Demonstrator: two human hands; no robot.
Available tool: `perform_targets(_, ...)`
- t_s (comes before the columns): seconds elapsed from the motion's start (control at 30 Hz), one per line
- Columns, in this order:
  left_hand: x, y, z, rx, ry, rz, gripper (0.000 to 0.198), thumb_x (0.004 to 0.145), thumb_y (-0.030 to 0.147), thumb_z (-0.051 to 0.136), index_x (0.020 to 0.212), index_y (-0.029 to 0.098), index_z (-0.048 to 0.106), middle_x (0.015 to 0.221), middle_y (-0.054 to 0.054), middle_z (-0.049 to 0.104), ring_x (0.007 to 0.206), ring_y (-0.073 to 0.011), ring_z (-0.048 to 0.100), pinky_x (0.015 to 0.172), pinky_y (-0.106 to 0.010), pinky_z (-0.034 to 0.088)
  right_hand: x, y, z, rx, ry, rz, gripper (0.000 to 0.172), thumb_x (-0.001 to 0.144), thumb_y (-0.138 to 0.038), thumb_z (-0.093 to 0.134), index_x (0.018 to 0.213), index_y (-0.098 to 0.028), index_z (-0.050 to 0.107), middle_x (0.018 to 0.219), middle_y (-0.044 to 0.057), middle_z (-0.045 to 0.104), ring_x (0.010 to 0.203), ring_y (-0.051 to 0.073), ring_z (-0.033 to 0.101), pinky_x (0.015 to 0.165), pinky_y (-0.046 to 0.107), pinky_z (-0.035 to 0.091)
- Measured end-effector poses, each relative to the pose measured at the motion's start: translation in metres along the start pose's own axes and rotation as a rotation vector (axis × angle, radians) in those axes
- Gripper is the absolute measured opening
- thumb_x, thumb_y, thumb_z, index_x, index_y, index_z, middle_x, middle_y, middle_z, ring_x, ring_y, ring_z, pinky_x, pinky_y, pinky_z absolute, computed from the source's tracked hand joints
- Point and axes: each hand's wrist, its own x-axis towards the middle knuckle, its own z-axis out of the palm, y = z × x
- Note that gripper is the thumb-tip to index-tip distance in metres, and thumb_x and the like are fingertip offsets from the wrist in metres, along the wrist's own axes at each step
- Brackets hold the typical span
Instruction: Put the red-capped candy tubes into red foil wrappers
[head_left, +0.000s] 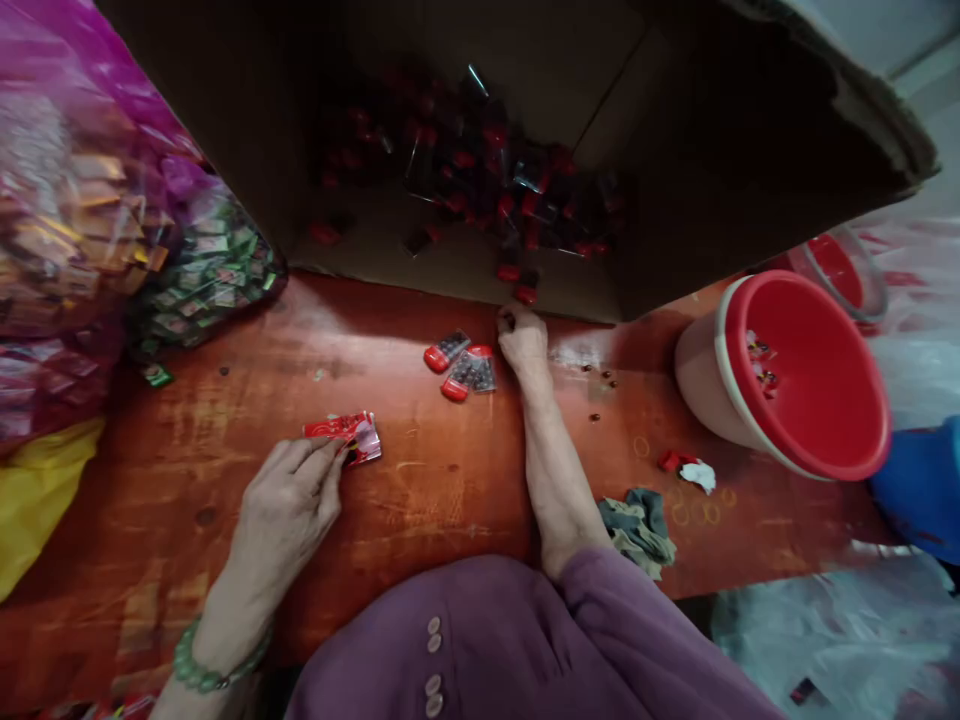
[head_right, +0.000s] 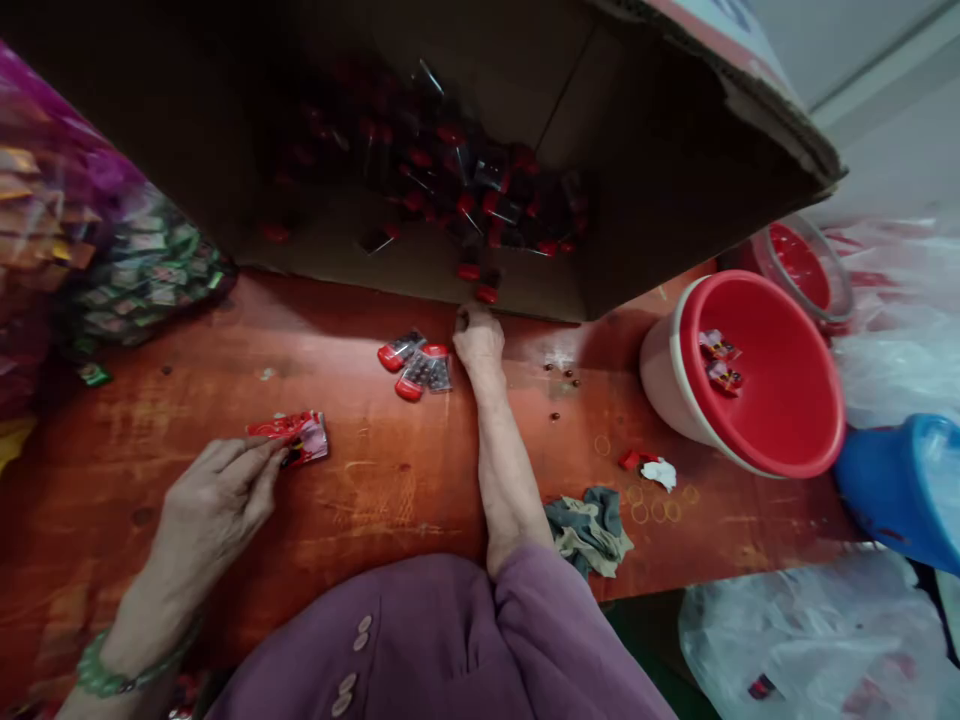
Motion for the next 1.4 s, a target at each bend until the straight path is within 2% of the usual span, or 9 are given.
perform_targets(0.17, -0.002, -0.002, 0.000, -0.018, 0.008, -0.052, 0.014, 0.092, 0.016, 0.055, 0.097, 0.014, 0.068, 0.090, -0.009, 0.073, 0.078, -0.0201, 0.064, 0.075, -0.033, 0.053, -0.021, 0.016, -0.014, 0.001, -0.006, 0.049, 0.027, 0.086, -0.017, 0.050, 0.103, -0.017, 0.071, 0.100, 0.011, 0.075, 0.093, 0.025, 0.067, 0.084, 0.036, 0.049)
perform_targets(0.3, -0.005, -0.003, -0.002, -0.044, 0.077, -0.121, 0.008, 0.088, 0.018, 0.062, 0.090, 0.020, 0.069, 0.083, -0.003, 0.074, 0.075, -0.0181, 0.067, 0.070, -0.030, 0.052, -0.043, 0.022, -0.018, 0.159, -0.085, -0.055, 0.027, 0.092, -0.033, 0.050, 0.101, -0.017, 0.070, 0.098, 0.009, 0.073, 0.092, 0.022, 0.065, 0.087, 0.037, 0.049)
perform_targets(0.43, -0.004, 0.000, -0.004, -0.066, 0.121, -0.124, 0.004, 0.085, 0.018, 0.066, 0.085, 0.021, 0.069, 0.075, -0.001, 0.073, 0.069, -0.0179, 0.065, 0.066, -0.030, 0.051, -0.056, 0.017, -0.016, 0.202, -0.158, -0.150, 0.033, 0.089, -0.034, 0.058, 0.114, -0.016, 0.066, 0.098, 0.009, 0.068, 0.089, 0.021, 0.063, 0.084, 0.036, 0.050)
perform_targets(0.7, 0.000, 0.013, 0.000, -0.044, 0.076, -0.066, 0.012, 0.088, 0.014, 0.060, 0.094, 0.017, 0.069, 0.088, -0.007, 0.075, 0.074, -0.0199, 0.066, 0.071, -0.032, 0.052, -0.072, -0.004, -0.012, 0.084, -0.265, -0.224, 0.034, 0.086, -0.032, 0.063, 0.118, -0.019, 0.066, 0.108, 0.011, 0.067, 0.100, 0.028, 0.059, 0.092, 0.047, 0.048)
perform_targets(0.93, 0.003, 0.030, -0.003, -0.227, 0.156, -0.198, 0.005, 0.085, 0.019, 0.067, 0.085, 0.022, 0.071, 0.080, 0.001, 0.076, 0.070, -0.0158, 0.068, 0.066, -0.027, 0.052, -0.096, -0.007, 0.009, 0.418, -0.201, -0.257, 0.023, 0.089, -0.025, 0.055, 0.111, -0.021, 0.059, 0.107, 0.007, 0.069, 0.089, 0.020, 0.063, 0.091, 0.044, 0.051)
perform_targets(1.03, 0.002, 0.034, -0.001, -0.270, 0.146, -0.223, 0.008, 0.085, 0.017, 0.066, 0.087, 0.020, 0.072, 0.083, -0.001, 0.077, 0.074, -0.0160, 0.069, 0.070, -0.028, 0.054, -0.101, -0.002, 0.017, 0.502, -0.132, -0.261, 0.023, 0.087, -0.028, 0.058, 0.109, -0.021, 0.062, 0.106, 0.007, 0.067, 0.093, 0.020, 0.063, 0.094, 0.044, 0.051)
perform_targets(1.1, 0.001, 0.037, 0.000, -0.289, 0.137, -0.234, 0.011, 0.087, 0.016, 0.063, 0.090, 0.019, 0.073, 0.086, -0.003, 0.077, 0.078, -0.0166, 0.070, 0.073, -0.029, 0.055, -0.104, 0.001, 0.018, 0.665, -0.160, -0.206, 0.024, 0.087, -0.034, 0.061, 0.108, -0.022, 0.064, 0.105, 0.005, 0.068, 0.094, 0.019, 0.063, 0.094, 0.042, 0.052)
perform_targets(1.23, -0.002, 0.044, 0.001, -0.334, 0.111, -0.261, 0.010, 0.087, 0.019, 0.064, 0.085, 0.019, 0.073, 0.080, -0.002, 0.075, 0.074, -0.0156, 0.069, 0.071, -0.028, 0.055, -0.113, 0.002, 0.011, 1.105, -0.333, -0.002, 0.031, 0.079, -0.041, 0.073, 0.104, -0.024, 0.065, 0.097, 0.000, 0.071, 0.083, 0.013, 0.068, 0.077, 0.029, 0.058)
perform_targets(1.4, -0.003, 0.053, 0.004, -0.365, 0.137, -0.257, 0.008, 0.083, 0.018, 0.070, 0.075, 0.018, 0.070, 0.068, 0.000, 0.070, 0.064, -0.0128, 0.062, 0.061, -0.025, 0.049, -0.130, -0.005, 0.003, 1.354, -0.572, 0.175, 0.040, 0.071, -0.046, 0.081, 0.100, -0.025, 0.064, 0.078, -0.004, 0.070, 0.058, 0.010, 0.067, 0.043, 0.018, 0.051)
